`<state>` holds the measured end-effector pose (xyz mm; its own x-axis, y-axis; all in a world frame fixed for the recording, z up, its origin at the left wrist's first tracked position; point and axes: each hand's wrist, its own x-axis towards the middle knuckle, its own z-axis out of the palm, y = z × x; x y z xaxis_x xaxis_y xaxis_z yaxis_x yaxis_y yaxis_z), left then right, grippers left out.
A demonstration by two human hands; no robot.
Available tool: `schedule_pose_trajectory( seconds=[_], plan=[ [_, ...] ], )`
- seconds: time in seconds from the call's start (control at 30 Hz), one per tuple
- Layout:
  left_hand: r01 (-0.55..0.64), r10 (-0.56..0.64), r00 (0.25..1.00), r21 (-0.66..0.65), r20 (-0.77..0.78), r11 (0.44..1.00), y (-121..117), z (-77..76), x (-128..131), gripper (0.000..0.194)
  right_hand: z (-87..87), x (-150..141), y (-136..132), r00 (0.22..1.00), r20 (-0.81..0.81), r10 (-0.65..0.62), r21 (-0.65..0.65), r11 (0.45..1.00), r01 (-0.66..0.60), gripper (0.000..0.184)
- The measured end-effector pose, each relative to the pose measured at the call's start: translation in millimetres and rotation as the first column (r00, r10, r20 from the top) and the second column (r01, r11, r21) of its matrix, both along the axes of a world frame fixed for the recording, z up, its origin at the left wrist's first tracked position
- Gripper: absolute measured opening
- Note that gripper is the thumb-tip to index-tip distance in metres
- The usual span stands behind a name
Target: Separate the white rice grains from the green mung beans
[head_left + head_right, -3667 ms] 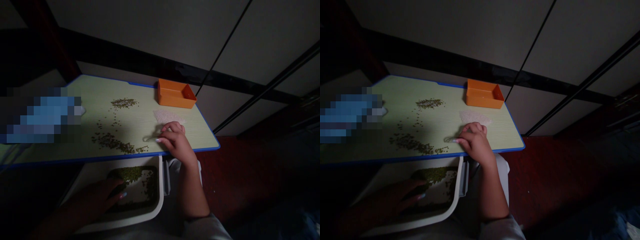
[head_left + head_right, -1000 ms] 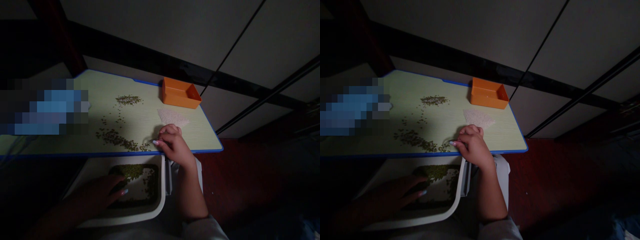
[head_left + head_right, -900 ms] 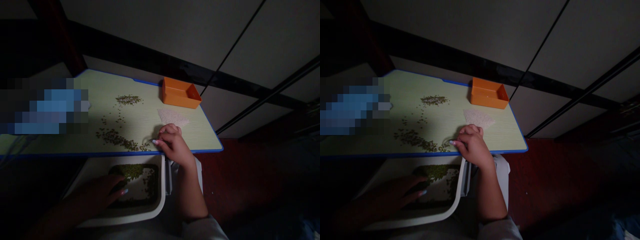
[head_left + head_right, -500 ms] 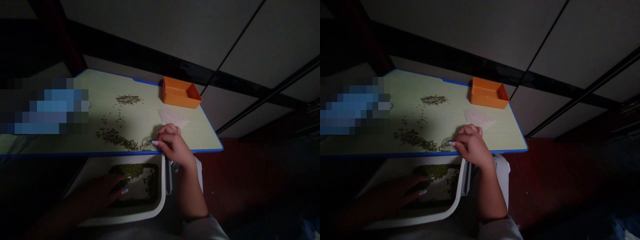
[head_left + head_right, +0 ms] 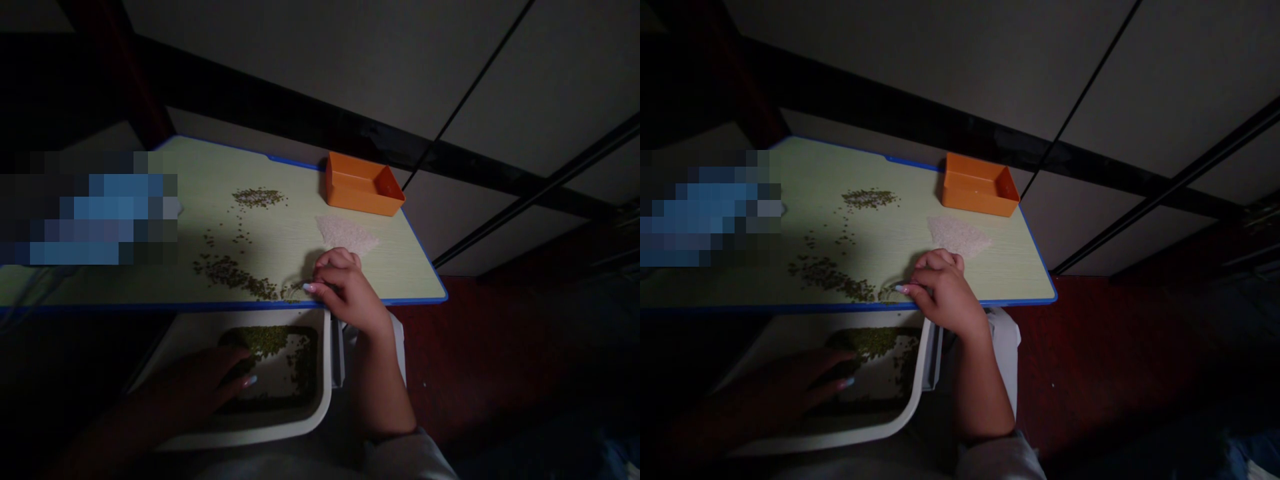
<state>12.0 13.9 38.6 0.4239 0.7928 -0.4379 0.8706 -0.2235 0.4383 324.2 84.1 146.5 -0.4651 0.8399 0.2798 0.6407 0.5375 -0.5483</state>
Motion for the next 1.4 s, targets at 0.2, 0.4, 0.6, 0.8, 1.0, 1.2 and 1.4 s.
schedule_pose_trajectory(
  seconds=[0.2,0.4,0.6,0.8,1.0,1.2,1.4],
  plan=[
    [-0.012,0.01,0.999,0.034,0.035,0.999,0,-6.0,-2,0.058,1.4,7,-2,1.0,-0.017,-0.008,0.013,1.0,0.009,0.024],
    [-0.006,0.006,1.0,0.014,0.029,1.0,-1,-0.4,-1,0.063,3.4,7,-4,0.999,-0.027,-0.041,0.026,0.999,0.041,0.029],
    [-0.021,0.019,0.998,0.033,0.055,0.999,-1,-6.8,-4,0.06,3.3,-14,-4,0.998,-0.036,-0.056,0.006,0.998,0.056,0.032],
    [-0.017,0.016,0.998,0.027,0.056,0.999,-3,-11.2,-8,0.065,1.4,-17,0,0.984,-0.013,-0.178,-0.039,0.983,0.178,0.037],
    [-0.031,0.03,0.999,0.029,0.036,0.999,-3,-8.0,-7,0.064,-2.0,-6,2,0.959,-0.039,-0.28,-0.05,0.959,0.278,0.039],
    [-0.016,0.013,0.996,0.037,0.092,0.999,-4,-15.9,-12,0.062,-7.8,14,6,0.944,-0.032,-0.328,-0.026,0.945,0.327,0.036],
    [-0.028,0.025,0.996,0.033,0.081,0.999,-1,-11.6,-8,0.054,-13.8,34,11,0.912,-0.026,-0.41,0.027,0.911,0.411,0.037]
  ],
)
